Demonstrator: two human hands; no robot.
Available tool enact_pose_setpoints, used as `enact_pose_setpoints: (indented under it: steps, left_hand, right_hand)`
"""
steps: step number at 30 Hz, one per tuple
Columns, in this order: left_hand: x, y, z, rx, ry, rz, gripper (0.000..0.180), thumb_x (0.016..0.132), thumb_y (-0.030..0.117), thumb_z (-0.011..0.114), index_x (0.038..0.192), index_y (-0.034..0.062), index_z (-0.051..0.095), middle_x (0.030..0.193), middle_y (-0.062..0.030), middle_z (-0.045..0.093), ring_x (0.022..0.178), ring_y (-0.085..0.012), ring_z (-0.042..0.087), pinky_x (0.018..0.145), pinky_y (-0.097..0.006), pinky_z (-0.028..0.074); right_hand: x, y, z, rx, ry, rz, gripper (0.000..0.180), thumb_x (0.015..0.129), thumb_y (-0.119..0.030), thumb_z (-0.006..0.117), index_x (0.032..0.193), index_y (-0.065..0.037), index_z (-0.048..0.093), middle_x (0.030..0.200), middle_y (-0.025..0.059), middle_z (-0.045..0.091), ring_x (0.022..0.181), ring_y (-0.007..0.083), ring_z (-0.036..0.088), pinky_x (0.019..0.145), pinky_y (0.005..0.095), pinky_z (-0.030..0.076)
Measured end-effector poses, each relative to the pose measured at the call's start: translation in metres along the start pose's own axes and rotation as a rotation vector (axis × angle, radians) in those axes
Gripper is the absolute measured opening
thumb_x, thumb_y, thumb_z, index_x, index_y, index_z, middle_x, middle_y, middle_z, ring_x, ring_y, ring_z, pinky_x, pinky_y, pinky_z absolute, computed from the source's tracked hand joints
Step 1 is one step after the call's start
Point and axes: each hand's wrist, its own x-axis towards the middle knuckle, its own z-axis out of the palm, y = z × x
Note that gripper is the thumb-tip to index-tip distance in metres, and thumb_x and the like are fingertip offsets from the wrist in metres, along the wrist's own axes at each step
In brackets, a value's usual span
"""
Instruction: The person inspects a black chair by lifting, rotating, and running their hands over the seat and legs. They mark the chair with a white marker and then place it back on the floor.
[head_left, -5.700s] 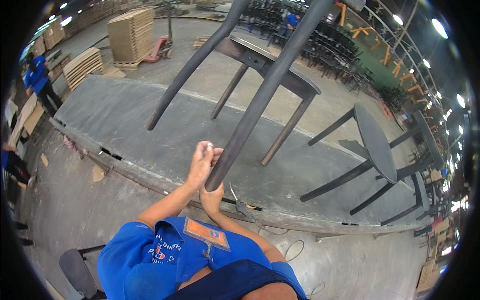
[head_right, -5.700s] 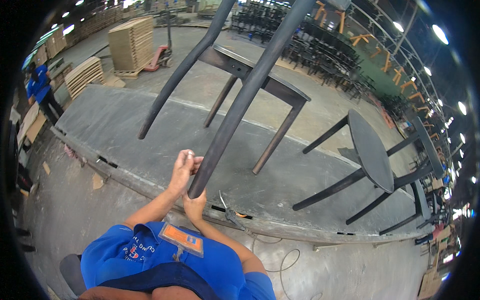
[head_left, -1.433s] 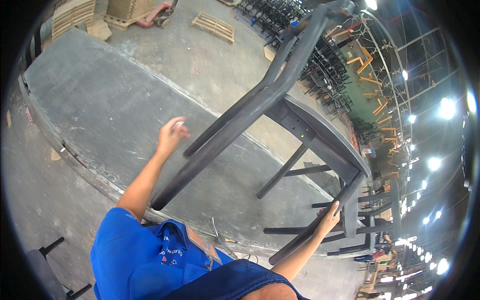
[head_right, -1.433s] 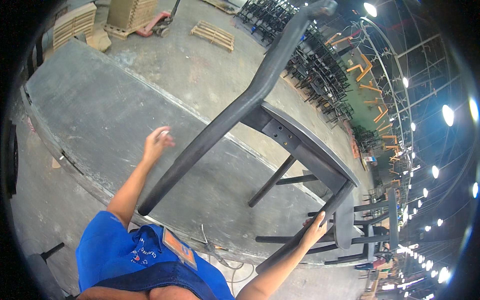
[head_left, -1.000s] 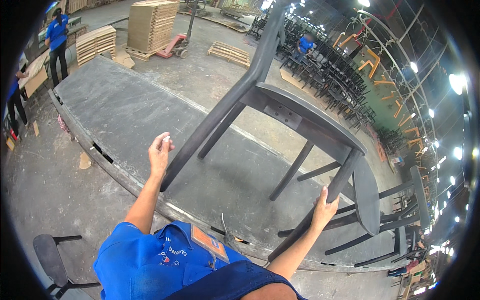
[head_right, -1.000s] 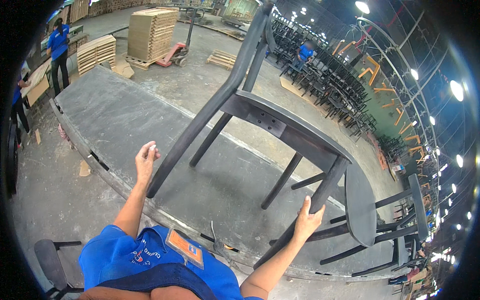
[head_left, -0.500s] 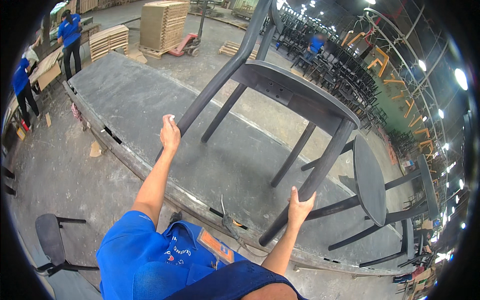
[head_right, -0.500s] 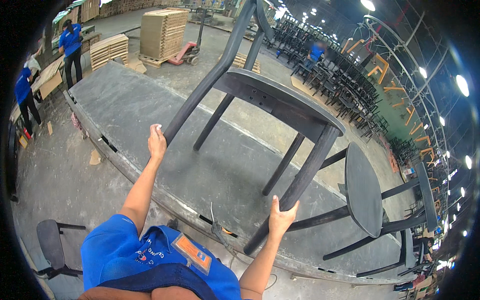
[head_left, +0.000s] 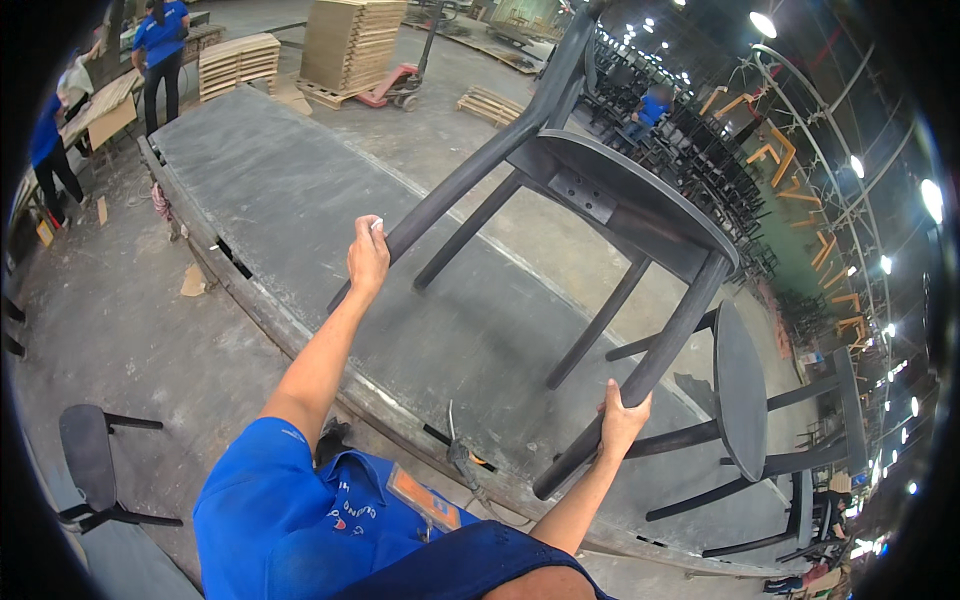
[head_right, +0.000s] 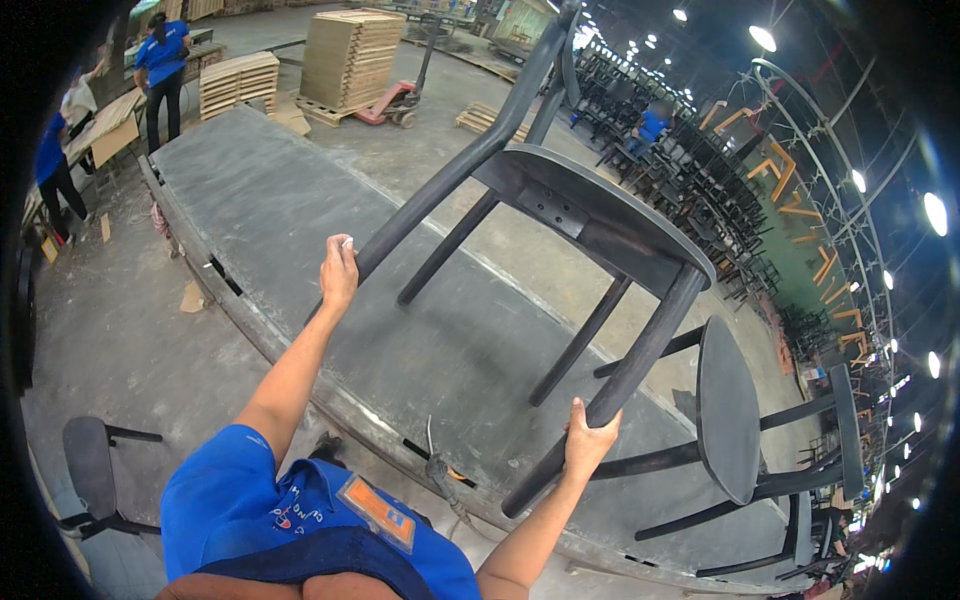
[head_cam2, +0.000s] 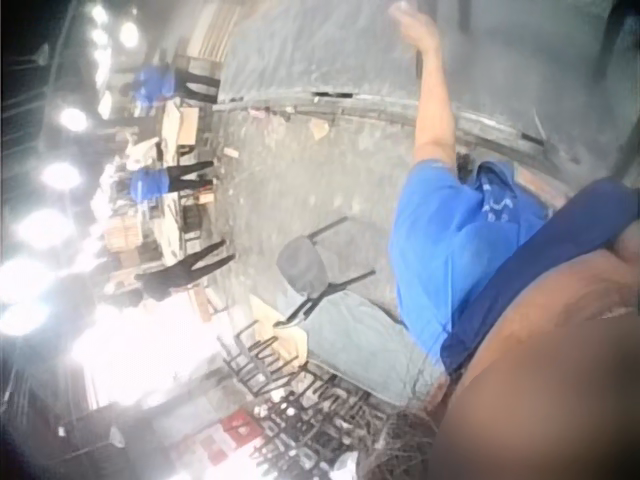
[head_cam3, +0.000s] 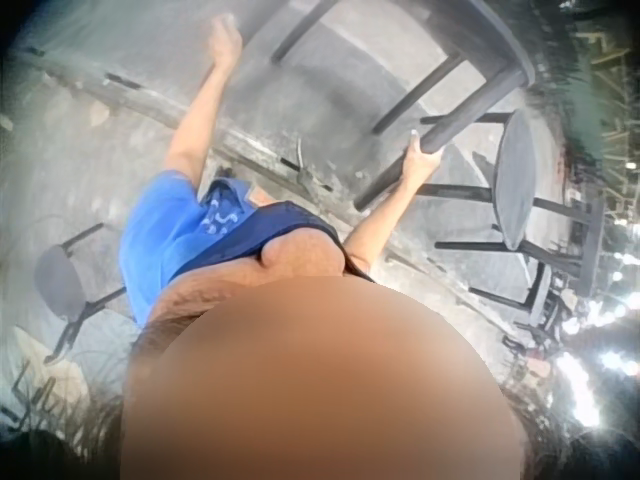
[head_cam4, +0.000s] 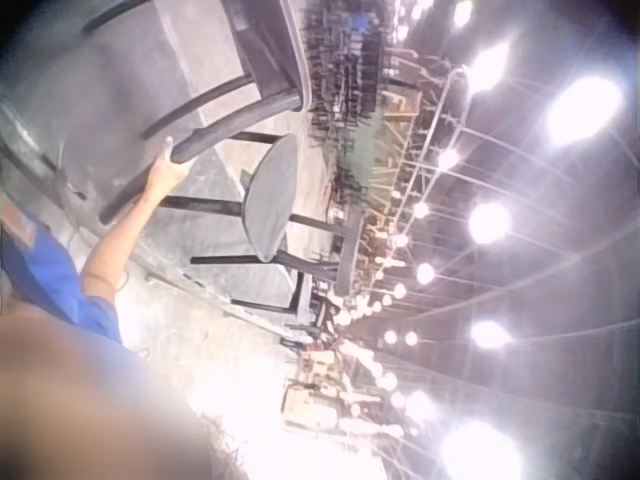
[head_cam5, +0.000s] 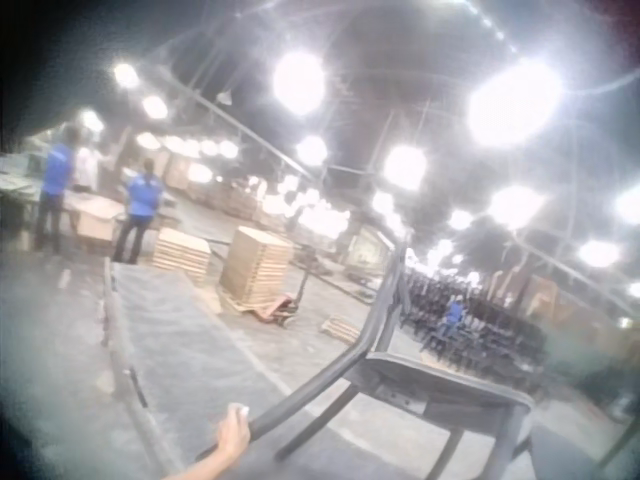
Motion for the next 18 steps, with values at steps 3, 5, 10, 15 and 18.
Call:
enact_pose_setpoints:
  steps: [3,5,10,15,18]
  left_hand:
    - [0.009,0.012,0.009,0.056,-0.042,0.022,0.018,0.097,0.023,0.044,0.111,0.0110,0.045,0.083,-0.0178,0.066,0.079,-0.0403,0.063,0.068,-0.049,0.047]
    - [0.014,0.018,0.015,0.076,-0.079,0.047,0.019,0.097,0.022,0.044,0.111,0.0095,0.045,0.086,-0.0206,0.065,0.081,-0.0417,0.062,0.068,-0.049,0.047]
    - [0.030,0.031,0.028,0.090,-0.159,0.115,0.018,0.096,0.020,0.045,0.111,0.0112,0.043,0.094,-0.0194,0.064,0.083,-0.0400,0.063,0.067,-0.049,0.048]
    - [0.040,0.038,0.030,-0.006,-0.210,0.138,0.016,0.095,0.015,0.047,0.109,0.0094,0.043,0.093,-0.0172,0.064,0.081,-0.0401,0.062,0.066,-0.048,0.047]
    - [0.040,0.032,0.021,-0.061,-0.278,0.080,0.015,0.094,0.014,0.047,0.108,0.0082,0.045,0.094,-0.0178,0.063,0.082,-0.0407,0.061,0.066,-0.048,0.046]
  right_hand:
    - [0.022,-0.002,0.004,-0.006,0.009,0.014,0.027,0.079,-0.006,0.069,0.098,0.000,0.051,0.065,0.0029,0.051,0.047,0.0114,0.051,0.043,0.0254,0.042]
    - [0.038,-0.004,0.006,-0.008,-0.026,0.023,0.033,0.079,-0.011,0.073,0.100,0.001,0.050,0.070,0.0041,0.052,0.048,0.0123,0.052,0.044,0.0261,0.043]
    - [0.070,-0.009,0.015,-0.039,-0.042,0.042,0.029,0.082,-0.015,0.071,0.098,-0.001,0.052,0.064,0.0029,0.052,0.048,0.0114,0.050,0.044,0.0245,0.040]
    - [0.084,-0.010,0.019,-0.104,-0.018,0.097,0.036,0.083,-0.024,0.071,0.102,0.000,0.051,0.065,0.0034,0.051,0.046,0.0120,0.050,0.043,0.0249,0.040]
    - [0.077,-0.024,0.031,-0.358,0.167,0.029,0.049,0.084,-0.029,0.070,0.118,0.001,0.049,0.089,0.0121,0.058,0.066,0.0173,0.060,0.053,0.0262,0.046]
